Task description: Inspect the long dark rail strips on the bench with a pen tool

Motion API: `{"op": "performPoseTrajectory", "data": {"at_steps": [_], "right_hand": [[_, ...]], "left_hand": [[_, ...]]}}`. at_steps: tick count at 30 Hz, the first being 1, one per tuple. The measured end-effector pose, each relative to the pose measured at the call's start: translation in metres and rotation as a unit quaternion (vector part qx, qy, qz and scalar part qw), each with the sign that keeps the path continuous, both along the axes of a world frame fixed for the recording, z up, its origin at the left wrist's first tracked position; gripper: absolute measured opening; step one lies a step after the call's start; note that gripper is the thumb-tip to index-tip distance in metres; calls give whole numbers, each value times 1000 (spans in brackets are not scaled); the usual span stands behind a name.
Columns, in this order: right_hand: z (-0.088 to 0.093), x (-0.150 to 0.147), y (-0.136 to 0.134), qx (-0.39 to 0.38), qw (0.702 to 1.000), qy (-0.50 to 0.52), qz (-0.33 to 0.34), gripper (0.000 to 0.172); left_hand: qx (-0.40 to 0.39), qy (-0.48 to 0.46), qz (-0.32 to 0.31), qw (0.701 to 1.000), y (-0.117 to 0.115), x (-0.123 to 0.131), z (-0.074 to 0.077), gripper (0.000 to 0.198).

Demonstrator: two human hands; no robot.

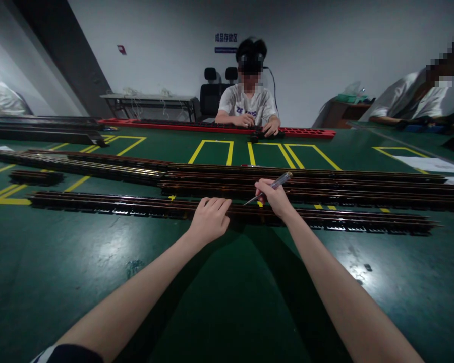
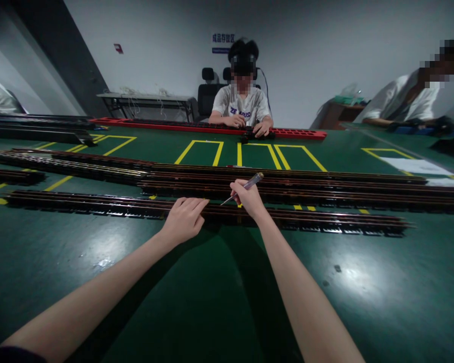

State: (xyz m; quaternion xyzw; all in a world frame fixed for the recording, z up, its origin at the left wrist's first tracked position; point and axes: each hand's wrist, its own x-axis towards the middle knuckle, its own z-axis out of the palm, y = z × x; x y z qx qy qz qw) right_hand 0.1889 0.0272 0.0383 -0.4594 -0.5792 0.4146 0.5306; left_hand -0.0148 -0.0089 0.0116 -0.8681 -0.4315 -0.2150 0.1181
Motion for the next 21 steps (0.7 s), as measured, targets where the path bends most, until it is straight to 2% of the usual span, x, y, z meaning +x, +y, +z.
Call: {"op": "performPoseTrajectory", "data": {"at_steps": [10,17,21], "right_hand": [[-3,23,0,-7,1000,-19,4,32],[-5,29,-1,-20,1000,2,19,30],[-4,29,-2,-22,1000,12,5,30]], "left_hand": [[-1,-1,-8,1000,1,2,0,39],[17,4,-10,1000,1,2,-2,37],[15,4,-8,1000,1,2,-2,37]]}}
